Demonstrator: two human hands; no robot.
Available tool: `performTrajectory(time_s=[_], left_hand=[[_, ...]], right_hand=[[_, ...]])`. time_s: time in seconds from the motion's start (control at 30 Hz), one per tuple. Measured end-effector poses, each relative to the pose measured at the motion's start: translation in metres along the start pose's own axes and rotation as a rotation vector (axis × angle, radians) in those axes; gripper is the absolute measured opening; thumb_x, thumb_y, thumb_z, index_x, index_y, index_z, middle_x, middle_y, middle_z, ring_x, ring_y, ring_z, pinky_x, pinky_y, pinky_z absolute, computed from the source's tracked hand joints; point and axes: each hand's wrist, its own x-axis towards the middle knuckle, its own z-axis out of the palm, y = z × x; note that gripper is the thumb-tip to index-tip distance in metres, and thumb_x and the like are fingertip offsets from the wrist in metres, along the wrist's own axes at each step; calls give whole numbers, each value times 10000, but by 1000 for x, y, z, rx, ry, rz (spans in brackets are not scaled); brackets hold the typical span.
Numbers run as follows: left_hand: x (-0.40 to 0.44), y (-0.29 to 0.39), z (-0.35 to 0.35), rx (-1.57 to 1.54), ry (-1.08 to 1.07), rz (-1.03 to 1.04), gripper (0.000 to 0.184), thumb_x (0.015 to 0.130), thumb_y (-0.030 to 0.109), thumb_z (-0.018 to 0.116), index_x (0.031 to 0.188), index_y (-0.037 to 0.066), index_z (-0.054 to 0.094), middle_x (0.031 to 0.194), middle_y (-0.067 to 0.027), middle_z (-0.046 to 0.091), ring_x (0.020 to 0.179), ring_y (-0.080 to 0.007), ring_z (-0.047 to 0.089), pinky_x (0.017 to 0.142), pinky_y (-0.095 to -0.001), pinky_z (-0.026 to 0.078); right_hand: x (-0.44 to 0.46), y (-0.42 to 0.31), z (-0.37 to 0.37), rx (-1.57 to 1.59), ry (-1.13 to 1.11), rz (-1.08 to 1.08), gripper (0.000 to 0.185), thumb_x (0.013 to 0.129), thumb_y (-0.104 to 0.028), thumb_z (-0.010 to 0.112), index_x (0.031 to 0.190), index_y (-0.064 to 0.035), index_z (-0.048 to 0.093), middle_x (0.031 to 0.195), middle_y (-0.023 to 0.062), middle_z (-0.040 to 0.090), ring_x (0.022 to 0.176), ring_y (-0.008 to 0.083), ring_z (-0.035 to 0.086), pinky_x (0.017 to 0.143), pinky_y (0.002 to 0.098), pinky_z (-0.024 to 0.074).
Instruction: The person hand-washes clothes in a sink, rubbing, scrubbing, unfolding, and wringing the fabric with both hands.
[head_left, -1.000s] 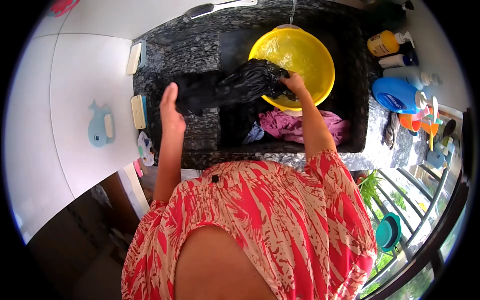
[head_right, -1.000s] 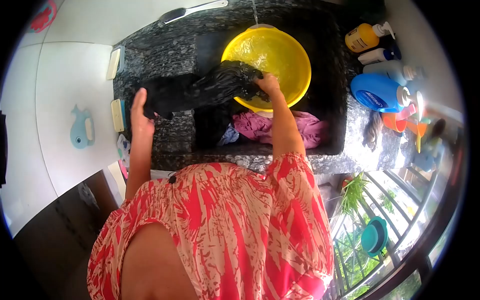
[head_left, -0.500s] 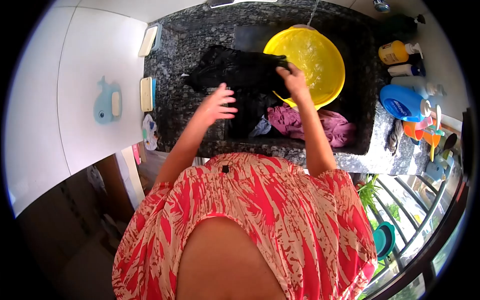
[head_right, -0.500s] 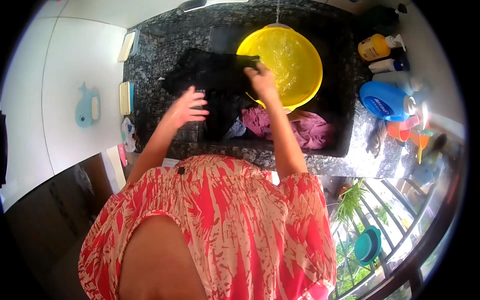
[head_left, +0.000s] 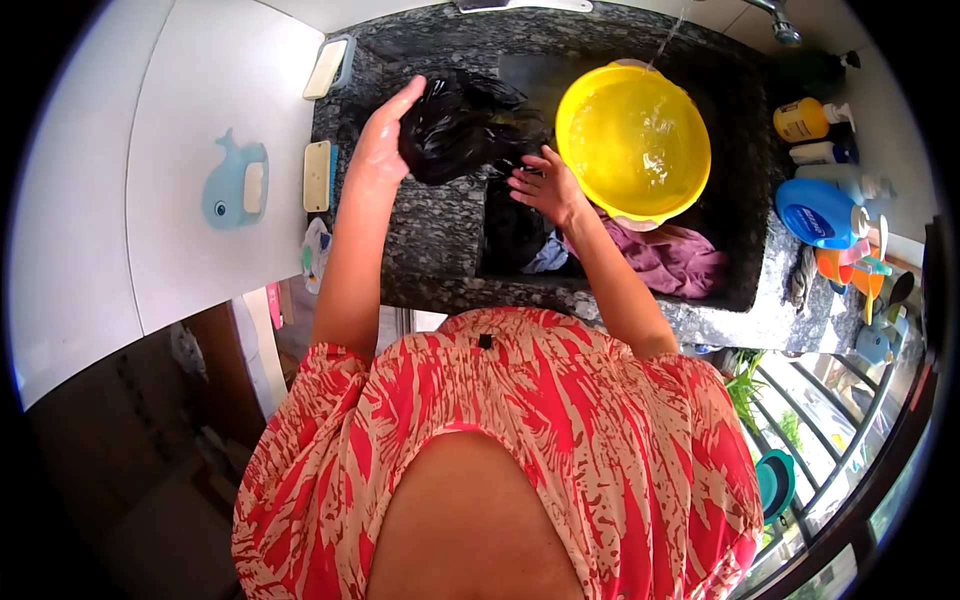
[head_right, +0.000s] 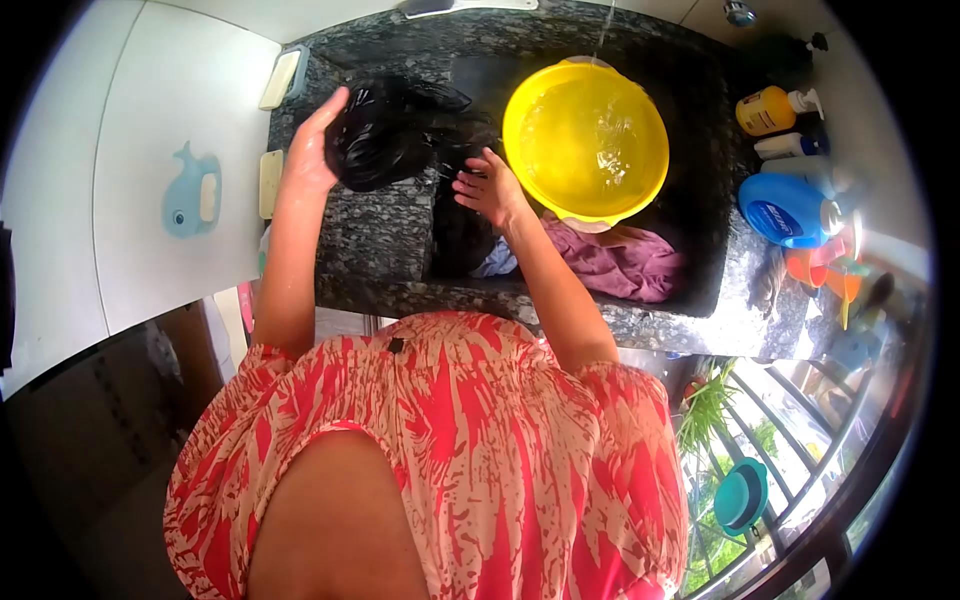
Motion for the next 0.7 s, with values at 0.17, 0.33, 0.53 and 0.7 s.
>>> performTrajectory(time_s=[0.17, 0.33, 0.53, 0.7], left_hand=[[-29, -18, 21, -16, -26, 92, 574, 976, 480, 418, 1202, -23, 579, 1155, -126, 643, 1026, -229, 634, 928, -376, 497], [-9, -114, -57, 212, 399, -104, 574, 910, 393, 594, 1295, -26, 520, 1322, -106, 537, 1223, -199, 492, 1032, -312, 356], [3, -132, -127, 738, 721, 161, 513, 938, 432, 502, 1222, 12, 579, 1281, -182, 562, 1205, -335, 504, 992, -383, 379], [63, -71, -172, 1194, 648, 451, 531, 979, 427, 296, 1187, 15, 557, 1233, -229, 544, 1176, -416, 455, 996, -465, 361]], right_hand=[[110, -32, 32, -1, -252, -89, 670, 924, -518, 441, 1358, -9, 401, 1247, 224, 515, 1072, 326, 564, 896, 486, 469], [137, -83, 90, -87, -8, -302, 389, 909, -306, 500, 1131, 5, 575, 1039, 173, 636, 927, 288, 615, 815, 394, 497], [91, -32, 114, -982, 237, -983, 247, 829, -151, 550, 974, 43, 601, 860, 150, 665, 842, 276, 646, 719, 364, 483], [77, 41, 74, -1962, 130, -829, 368, 733, -306, 642, 947, -8, 668, 926, 239, 623, 922, 416, 585, 838, 457, 487]])
